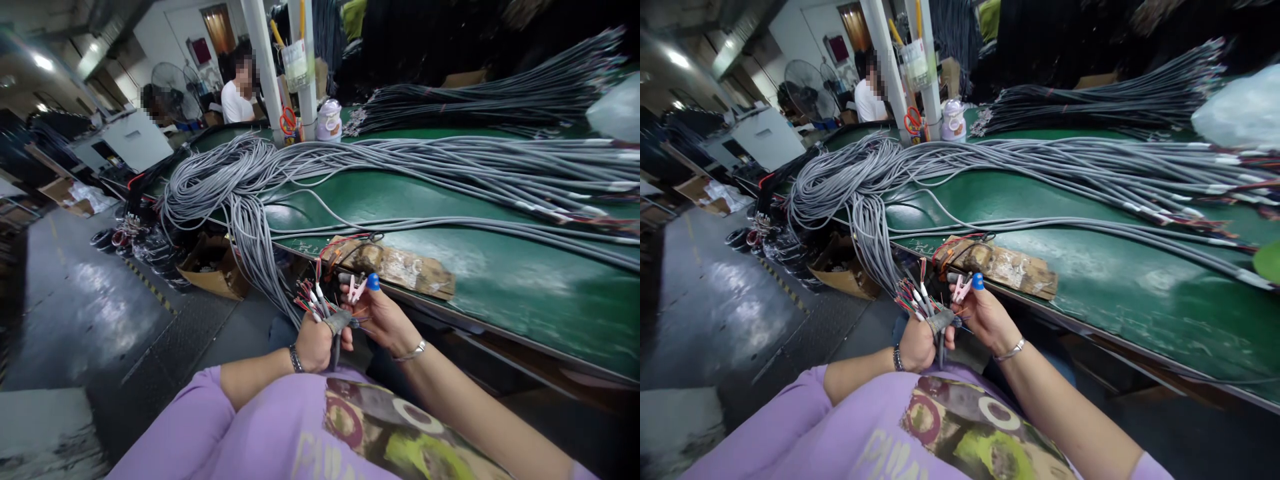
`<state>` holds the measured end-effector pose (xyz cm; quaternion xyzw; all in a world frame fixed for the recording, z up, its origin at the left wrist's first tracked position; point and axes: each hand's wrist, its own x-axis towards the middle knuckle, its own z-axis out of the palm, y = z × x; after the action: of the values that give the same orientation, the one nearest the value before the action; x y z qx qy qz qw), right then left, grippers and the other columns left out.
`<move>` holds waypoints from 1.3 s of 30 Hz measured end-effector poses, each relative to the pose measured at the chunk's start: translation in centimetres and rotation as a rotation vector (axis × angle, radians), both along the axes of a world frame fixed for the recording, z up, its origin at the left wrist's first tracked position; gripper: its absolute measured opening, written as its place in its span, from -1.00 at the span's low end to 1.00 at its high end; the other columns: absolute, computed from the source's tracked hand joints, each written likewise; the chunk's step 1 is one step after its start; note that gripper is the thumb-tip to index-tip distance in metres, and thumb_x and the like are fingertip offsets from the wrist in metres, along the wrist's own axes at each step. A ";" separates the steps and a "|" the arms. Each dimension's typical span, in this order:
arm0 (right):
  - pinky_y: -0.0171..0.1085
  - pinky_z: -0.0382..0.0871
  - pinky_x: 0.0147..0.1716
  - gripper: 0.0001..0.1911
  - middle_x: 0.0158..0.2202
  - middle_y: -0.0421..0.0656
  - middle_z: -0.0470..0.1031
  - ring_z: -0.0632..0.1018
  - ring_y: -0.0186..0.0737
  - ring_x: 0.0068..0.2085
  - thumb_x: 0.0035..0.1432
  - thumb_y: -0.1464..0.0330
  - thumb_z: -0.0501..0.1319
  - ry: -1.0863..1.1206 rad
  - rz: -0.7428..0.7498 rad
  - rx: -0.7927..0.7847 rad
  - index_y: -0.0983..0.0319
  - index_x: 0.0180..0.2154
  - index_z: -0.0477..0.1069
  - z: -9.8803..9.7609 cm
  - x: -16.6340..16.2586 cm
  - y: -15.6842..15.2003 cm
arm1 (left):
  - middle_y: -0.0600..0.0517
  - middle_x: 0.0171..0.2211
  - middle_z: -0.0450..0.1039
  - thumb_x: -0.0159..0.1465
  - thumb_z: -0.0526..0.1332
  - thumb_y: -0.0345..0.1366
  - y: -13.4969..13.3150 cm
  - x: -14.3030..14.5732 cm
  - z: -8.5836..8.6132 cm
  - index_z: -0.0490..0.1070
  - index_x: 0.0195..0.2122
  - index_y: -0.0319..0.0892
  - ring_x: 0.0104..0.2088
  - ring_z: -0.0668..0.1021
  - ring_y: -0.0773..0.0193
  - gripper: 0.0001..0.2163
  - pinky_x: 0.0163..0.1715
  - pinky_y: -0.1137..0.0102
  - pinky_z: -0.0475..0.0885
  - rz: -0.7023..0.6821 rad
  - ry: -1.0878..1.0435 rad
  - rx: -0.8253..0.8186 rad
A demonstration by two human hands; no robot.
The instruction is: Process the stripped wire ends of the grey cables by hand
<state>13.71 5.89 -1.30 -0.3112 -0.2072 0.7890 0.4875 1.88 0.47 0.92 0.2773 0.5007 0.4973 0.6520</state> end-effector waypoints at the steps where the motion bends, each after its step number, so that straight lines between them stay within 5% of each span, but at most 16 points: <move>1: -0.29 0.38 -0.55 -0.61 -0.41 -0.16 0.57 0.46 -0.29 -0.54 -0.08 0.01 0.37 0.017 0.000 -0.010 0.18 -0.37 0.51 0.0 0.0 0.1 | 0.11 -0.75 0.32 -0.12 0.40 0.00 0.0 0.0 -0.1 0.35 -0.55 -0.25 -0.77 0.33 0.43 -0.59 -0.75 0.49 0.31 -0.005 0.004 -0.005; 13: -0.31 0.42 -0.45 -0.54 -0.38 -0.18 0.56 0.49 -0.28 -0.45 -0.07 -0.10 0.28 0.066 -0.044 0.006 0.15 -0.37 0.50 -0.5 0.0 -0.4 | 0.10 -0.75 0.33 -0.16 0.41 0.04 -0.5 -0.5 0.1 0.33 -0.57 -0.24 -0.78 0.34 0.42 -0.56 -0.75 0.49 0.28 -0.027 0.044 -0.028; 22: -0.31 0.38 -0.46 -0.60 -0.46 -0.15 0.52 0.47 -0.30 -0.48 -0.10 0.04 0.39 -0.081 0.336 0.113 0.23 -0.39 0.49 0.4 2.8 -1.0 | 0.09 -0.72 0.36 -0.15 0.40 0.09 -1.1 -1.4 -1.1 0.34 -0.57 -0.24 -0.74 0.38 0.40 -0.53 -0.70 0.46 0.35 -0.047 0.085 0.006; 28: -0.36 0.31 -0.51 -0.67 -0.54 -0.22 0.45 0.39 -0.38 -0.52 -0.14 0.17 0.45 -0.335 0.402 0.227 0.26 -0.47 0.44 1.5 3.2 -1.5 | 0.08 -0.72 0.36 -0.09 0.38 0.07 -1.3 -1.4 -0.9 0.35 -0.57 -0.24 -0.72 0.39 0.40 -0.56 -0.66 0.47 0.35 -0.120 0.149 0.043; 33: -0.38 0.21 -0.54 -0.70 -0.60 -0.27 0.38 0.30 -0.39 -0.54 -0.14 0.20 0.44 -0.503 0.368 0.396 0.25 -0.54 0.43 2.7 2.4 -2.1 | 0.07 -0.72 0.36 -0.07 0.38 0.03 -1.4 -1.7 -0.5 0.34 -0.63 -0.23 -0.70 0.40 0.40 -0.59 -0.63 0.47 0.35 -0.208 0.189 0.075; 39: -0.34 0.29 -0.50 -0.73 -0.56 -0.22 0.45 0.37 -0.36 -0.52 -0.17 0.19 0.45 -0.451 0.254 0.286 0.25 -0.51 0.51 1.4 3.2 -1.9 | 0.09 -0.71 0.35 -0.05 0.38 0.02 -1.4 -2.1 -0.9 0.34 -0.59 -0.23 -0.72 0.38 0.41 -0.60 -0.66 0.47 0.32 -0.246 0.136 0.054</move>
<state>16.92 4.01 0.11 -0.3784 -0.4568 0.7173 0.3654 -0.20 -0.93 -0.01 0.3871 0.4925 0.4072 0.6646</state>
